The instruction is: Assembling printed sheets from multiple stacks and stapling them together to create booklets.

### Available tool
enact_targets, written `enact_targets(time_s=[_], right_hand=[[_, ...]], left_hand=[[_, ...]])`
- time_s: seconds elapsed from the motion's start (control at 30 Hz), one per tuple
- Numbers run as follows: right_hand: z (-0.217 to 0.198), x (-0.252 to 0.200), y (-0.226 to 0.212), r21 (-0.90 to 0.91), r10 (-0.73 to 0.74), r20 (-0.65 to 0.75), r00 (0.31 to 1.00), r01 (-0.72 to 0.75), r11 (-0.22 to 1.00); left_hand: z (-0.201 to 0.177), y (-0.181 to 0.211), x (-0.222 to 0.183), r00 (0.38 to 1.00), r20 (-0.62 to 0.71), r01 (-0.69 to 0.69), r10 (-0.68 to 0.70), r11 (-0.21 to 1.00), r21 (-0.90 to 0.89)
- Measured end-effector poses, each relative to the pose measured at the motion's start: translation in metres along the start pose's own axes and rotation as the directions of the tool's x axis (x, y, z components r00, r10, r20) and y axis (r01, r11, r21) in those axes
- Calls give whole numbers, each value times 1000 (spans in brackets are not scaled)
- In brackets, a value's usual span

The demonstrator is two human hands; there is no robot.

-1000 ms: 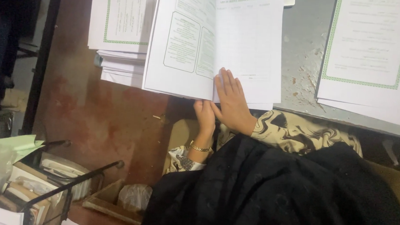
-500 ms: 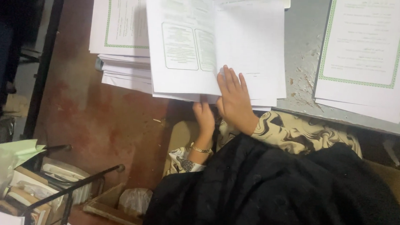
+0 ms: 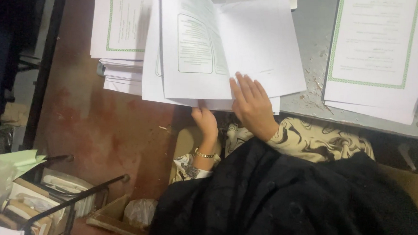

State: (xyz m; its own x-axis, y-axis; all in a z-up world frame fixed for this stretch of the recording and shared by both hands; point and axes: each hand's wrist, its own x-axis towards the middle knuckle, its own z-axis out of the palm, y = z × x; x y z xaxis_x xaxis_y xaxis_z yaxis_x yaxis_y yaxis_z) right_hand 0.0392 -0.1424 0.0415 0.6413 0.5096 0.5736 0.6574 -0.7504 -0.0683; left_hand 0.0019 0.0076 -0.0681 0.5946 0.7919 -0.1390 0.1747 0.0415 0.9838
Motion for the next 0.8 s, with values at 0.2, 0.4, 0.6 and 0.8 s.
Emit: enact_targets(time_s=[0.2, 0.4, 0.6, 0.8], right_hand=[[-4, 8, 27, -36, -50, 20, 999, 50, 998], [1, -7, 48, -59, -53, 191, 980, 65, 996], [14, -24, 103, -118, -74, 136, 988, 90, 989], [13, -10, 155, -91, -21, -210, 977, 2, 996]], left_hand=[[0, -9, 6, 999, -3, 45, -45, 996, -71], [-5, -48, 29, 991, -45, 119, -127, 981, -152], [-10, -52, 32, 988, -66, 130, -138, 986, -108], [-16, -60, 30, 997, -55, -42, 45, 998, 49]])
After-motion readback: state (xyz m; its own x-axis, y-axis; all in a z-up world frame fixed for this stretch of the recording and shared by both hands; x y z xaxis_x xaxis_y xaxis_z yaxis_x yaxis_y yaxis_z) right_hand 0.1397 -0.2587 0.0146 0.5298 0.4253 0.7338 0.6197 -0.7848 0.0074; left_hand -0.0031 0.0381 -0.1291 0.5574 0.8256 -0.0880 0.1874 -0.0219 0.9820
